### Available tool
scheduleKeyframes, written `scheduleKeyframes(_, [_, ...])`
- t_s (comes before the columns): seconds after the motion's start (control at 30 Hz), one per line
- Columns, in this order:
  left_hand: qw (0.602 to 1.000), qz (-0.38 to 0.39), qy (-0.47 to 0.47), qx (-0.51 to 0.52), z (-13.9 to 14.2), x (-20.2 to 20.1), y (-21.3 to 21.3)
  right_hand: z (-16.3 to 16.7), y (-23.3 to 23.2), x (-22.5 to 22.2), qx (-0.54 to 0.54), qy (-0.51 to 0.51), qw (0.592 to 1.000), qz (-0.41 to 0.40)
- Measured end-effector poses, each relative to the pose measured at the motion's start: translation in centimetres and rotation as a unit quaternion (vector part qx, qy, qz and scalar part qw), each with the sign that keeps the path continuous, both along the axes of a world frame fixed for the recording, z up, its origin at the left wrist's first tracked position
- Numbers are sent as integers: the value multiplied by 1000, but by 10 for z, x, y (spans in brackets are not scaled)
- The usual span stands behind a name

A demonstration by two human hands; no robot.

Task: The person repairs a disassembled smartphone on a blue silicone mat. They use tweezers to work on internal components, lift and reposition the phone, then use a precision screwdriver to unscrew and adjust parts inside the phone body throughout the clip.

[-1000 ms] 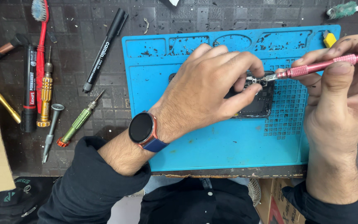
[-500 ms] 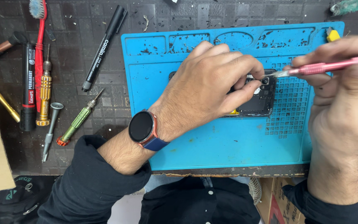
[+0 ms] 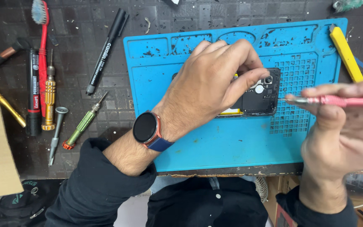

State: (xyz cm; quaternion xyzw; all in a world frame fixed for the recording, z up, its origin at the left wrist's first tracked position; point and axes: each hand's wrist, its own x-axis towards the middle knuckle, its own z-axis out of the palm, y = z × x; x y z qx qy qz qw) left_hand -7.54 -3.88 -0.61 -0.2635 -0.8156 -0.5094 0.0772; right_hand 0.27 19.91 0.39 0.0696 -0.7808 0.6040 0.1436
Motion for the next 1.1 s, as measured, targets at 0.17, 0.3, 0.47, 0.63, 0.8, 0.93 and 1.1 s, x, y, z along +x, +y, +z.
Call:
scheduleKeyframes(0.17, [1000,19,-9,10,-1,0,1,-12,6,19,91,8,996,-18])
scheduleKeyframes(0.3, [1000,17,4,-7,0,2,2,-22,3,30,107,-5,994,1])
scheduleKeyframes(0.47, [1000,16,7,-9,3,2,0,-27,2,34,106,-8,994,-2])
scheduleKeyframes(0.63, [1000,21,9,-3,1,3,-1,-13,12,10,104,-4,994,26])
scheduleKeyframes(0.8, [999,35,30,-18,-2,3,-1,-10,21,-46,155,-18,983,98])
scheduleKeyframes(0.93, [996,43,54,-49,1,-1,-1,-23,21,-71,125,11,983,131])
scheduleKeyframes(1.1, [995,40,40,-77,-1,-4,6,-23,38,-75,187,41,972,138])
